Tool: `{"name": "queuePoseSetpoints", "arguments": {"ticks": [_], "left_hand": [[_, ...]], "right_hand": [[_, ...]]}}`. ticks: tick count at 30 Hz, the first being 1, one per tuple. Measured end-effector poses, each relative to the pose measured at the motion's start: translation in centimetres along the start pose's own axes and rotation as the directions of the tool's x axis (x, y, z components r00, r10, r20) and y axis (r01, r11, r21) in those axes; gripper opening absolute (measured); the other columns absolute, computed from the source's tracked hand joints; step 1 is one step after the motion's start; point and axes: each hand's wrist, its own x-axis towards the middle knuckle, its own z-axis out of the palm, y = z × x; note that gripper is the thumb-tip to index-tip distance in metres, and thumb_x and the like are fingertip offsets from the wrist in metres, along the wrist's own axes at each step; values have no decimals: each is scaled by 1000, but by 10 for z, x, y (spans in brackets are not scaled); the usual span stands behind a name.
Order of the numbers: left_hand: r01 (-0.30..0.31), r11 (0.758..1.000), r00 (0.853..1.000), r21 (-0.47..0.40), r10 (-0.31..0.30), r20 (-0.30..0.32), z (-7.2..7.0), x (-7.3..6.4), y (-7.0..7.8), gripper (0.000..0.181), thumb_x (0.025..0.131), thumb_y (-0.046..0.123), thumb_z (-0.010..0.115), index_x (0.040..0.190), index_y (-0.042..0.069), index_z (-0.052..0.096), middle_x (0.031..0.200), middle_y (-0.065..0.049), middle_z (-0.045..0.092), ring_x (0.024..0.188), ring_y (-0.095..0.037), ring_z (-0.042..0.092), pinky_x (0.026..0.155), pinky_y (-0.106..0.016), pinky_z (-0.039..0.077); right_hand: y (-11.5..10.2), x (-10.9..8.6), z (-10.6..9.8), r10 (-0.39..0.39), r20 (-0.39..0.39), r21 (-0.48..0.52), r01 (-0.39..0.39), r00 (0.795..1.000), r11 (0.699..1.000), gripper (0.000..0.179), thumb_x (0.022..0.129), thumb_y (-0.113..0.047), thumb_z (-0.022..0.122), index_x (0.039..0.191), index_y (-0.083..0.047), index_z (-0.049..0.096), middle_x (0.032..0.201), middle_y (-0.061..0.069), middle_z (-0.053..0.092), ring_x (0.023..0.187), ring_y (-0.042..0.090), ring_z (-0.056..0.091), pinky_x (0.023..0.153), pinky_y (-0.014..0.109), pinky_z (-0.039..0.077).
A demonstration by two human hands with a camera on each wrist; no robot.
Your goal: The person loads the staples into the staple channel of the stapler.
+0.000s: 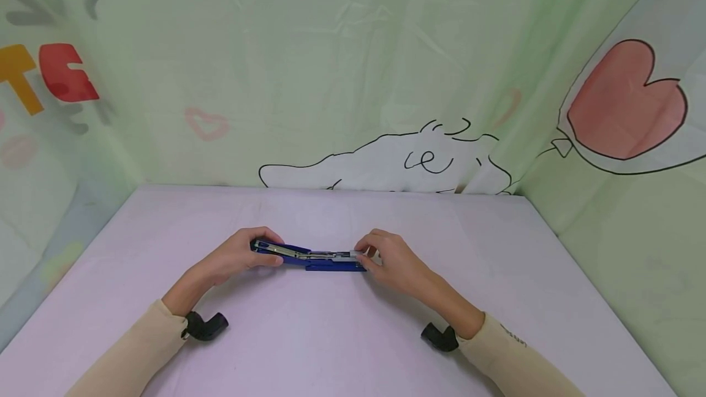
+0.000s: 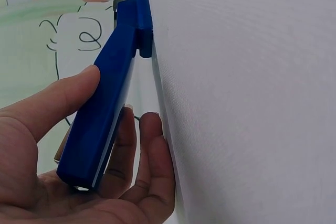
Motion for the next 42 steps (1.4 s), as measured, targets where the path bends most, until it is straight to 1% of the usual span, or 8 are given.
{"name": "queuePoseSetpoints", "arguments": {"ticks": [8,18,24,31,36,42], "left_hand": [[-2,1000,1000,8,2,-1,0,0,1,40,90,22,84,126,10,70,127,-14,67,115,-28,53,90,-34,40],[-6,1000,1000,-5,6,2,0,0,0,40,90,21,84,125,8,70,125,-14,68,115,-27,54,91,-34,41],[-9,1000,1000,-5,9,0,0,0,0,40,90,21,84,125,8,70,124,-14,68,114,-27,53,90,-34,40],[-3,1000,1000,-4,3,-1,0,0,0,40,90,21,84,125,9,70,126,-14,68,115,-28,53,91,-34,40],[-4,1000,1000,-13,4,2,0,0,0,40,89,21,85,125,8,70,125,-14,68,115,-28,53,91,-34,40],[-8,1000,1000,-22,8,5,-1,0,0,40,89,20,84,125,7,70,123,-14,68,114,-27,53,90,-34,41]], "right_hand": [[0,0,-1,-3,-5,3,3,1000,1000,10,96,-9,76,106,-7,77,100,2,75,87,12,68,78,28,58],[0,-1,-1,19,7,15,-19,1000,1000,10,96,-10,76,106,-8,78,99,1,74,87,12,67,73,21,53],[1,-1,0,2,9,3,-2,1000,1000,10,96,-9,76,106,-7,77,99,1,75,87,11,68,76,24,56],[0,-1,0,24,21,9,-24,999,1000,11,97,-10,76,107,-7,77,100,2,75,86,11,68,75,27,59],[1,-1,1,24,22,7,-24,999,1000,11,97,-10,76,107,-6,77,101,3,76,86,11,69,76,30,60],[1,-1,1,23,26,5,-23,999,1000,11,97,-10,76,107,-6,77,101,3,76,86,11,69,76,30,60]]}}
